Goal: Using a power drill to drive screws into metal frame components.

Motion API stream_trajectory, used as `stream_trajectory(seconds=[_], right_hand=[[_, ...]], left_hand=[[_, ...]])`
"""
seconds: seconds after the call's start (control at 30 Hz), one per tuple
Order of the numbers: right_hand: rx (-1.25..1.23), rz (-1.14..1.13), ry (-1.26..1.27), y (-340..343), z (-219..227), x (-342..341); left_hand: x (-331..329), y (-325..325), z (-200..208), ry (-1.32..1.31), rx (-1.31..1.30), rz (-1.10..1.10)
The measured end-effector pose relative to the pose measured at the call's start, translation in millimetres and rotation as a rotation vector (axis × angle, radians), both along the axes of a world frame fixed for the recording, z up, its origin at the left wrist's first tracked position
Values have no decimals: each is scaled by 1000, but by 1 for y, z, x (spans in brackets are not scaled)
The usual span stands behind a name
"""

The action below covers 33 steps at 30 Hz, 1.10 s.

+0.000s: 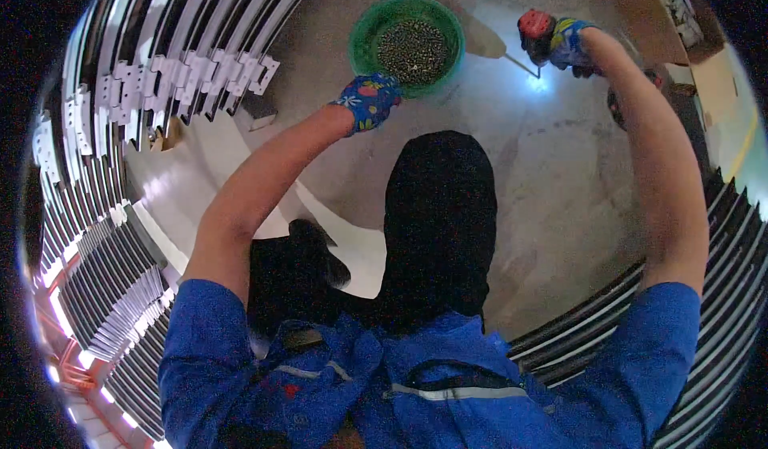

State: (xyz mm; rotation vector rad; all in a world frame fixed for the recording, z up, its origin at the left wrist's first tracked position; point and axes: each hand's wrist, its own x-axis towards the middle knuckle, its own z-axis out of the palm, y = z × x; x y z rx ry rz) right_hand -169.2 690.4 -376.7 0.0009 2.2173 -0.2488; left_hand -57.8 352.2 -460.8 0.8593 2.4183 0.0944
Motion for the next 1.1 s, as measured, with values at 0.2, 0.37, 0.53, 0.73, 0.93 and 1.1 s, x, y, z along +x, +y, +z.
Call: stream_trajectory(seconds=[0.2,0.37,0.53,0.73,0.93,1.1], right_hand=[[-160,-128,77,23,-13,15],[-110,-117,55,8,-14,18],[6,-34,227,9,-32,45],[264,998,937,103,-152,102],[683,927,449,30,-118,186],[118,190,1058,19,-95,223]], left_hand=[[105,-49,-45,258,361,-29],[140,-101,-98,-39,158,133],[122,-91,-99,-148,99,154],[142,-66,-147,168,417,37],[145,-64,-125,66,130,-88],[146,-75,-117,48,298,406]])
